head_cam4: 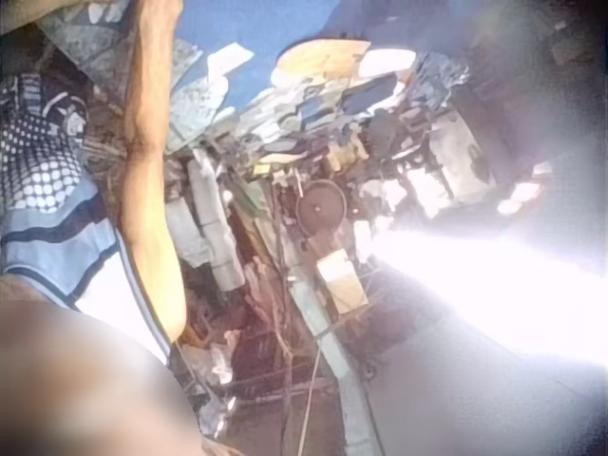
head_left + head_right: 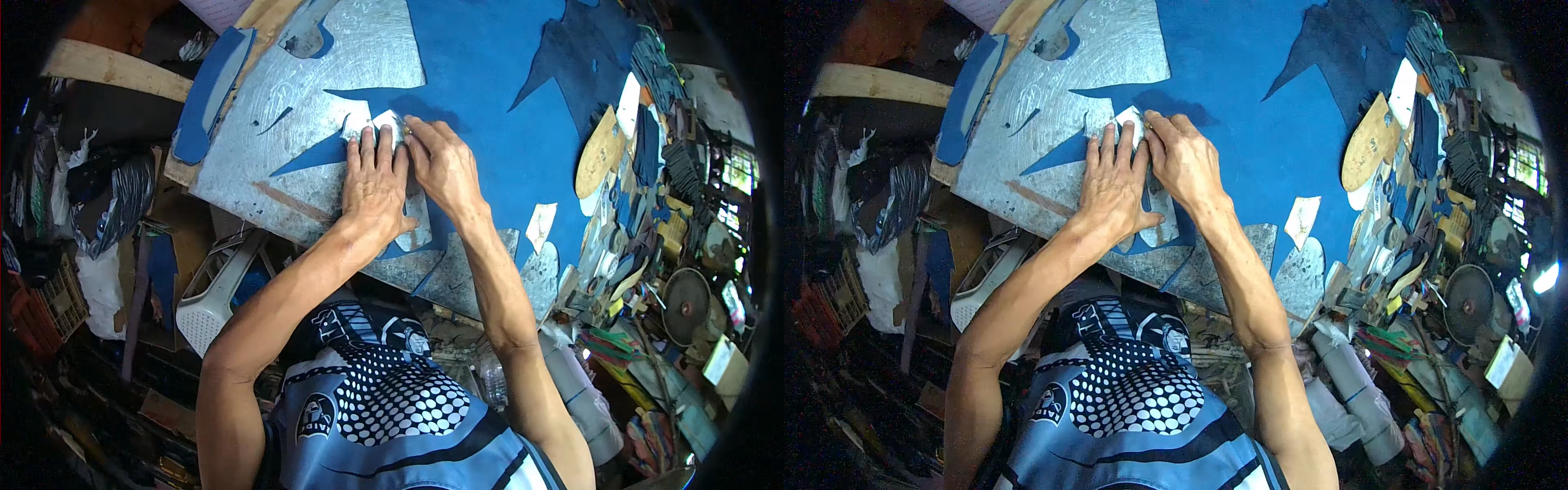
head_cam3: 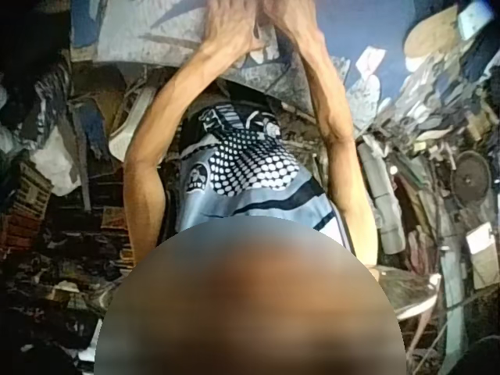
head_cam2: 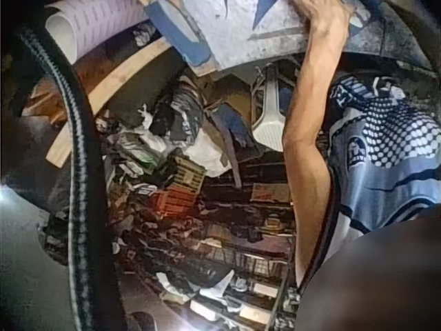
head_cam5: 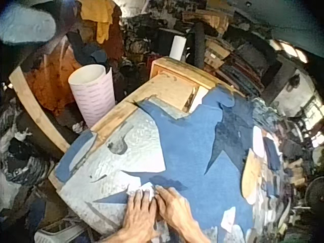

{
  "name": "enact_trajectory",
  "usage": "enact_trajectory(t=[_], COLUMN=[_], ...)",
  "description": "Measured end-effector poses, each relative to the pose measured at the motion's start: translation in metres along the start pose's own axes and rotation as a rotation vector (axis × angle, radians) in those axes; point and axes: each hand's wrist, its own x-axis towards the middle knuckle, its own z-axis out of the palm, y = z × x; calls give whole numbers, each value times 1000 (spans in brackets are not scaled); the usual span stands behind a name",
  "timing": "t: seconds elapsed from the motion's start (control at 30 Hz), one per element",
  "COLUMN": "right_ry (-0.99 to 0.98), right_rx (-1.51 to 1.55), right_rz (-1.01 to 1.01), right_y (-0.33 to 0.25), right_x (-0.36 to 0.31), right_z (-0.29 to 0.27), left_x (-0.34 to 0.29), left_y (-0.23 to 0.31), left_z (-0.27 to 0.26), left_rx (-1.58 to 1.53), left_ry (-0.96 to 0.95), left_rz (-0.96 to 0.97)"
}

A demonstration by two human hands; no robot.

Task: Cutting out leather shapes using a handheld blade and a template.

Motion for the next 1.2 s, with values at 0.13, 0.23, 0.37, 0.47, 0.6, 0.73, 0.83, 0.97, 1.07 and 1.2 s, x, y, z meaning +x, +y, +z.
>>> enact_trajectory(t=[0.13,0.23,0.37,0.47,0.6,0.73,0.83,0.97,1.07,1.2], right_ry=[-23,-31,-56,-100,-109,-132,-132,-127,-157,-135], right_rx=[-65,-90,-129,-130,-132,-106,-78,-6,14,29], right_rz=[30,48,61,52,37,87,118,210,338,398], right_y=[-4,-7,-12,-12,-10,-10,-7,-13,-25,-34], right_x=[4,6,10,11,10,-1,-19,-53,-87,-143], right_z=[1,2,0,-4,-5,-13,-17,-23,-34,-38], left_x=[0,1,2,3,4,5,3,3,3,5], left_y=[1,1,1,1,2,3,2,0,2,-1], left_z=[-2,-2,-4,-4,-5,-7,-6,-7,-6,-6], left_rx=[34,40,45,48,70,66,75,51,60,81], left_ry=[-9,-5,-34,-26,-56,-64,-29,-21,-8,-3], left_rz=[7,9,2,-1,-17,2,13,11,25,19])
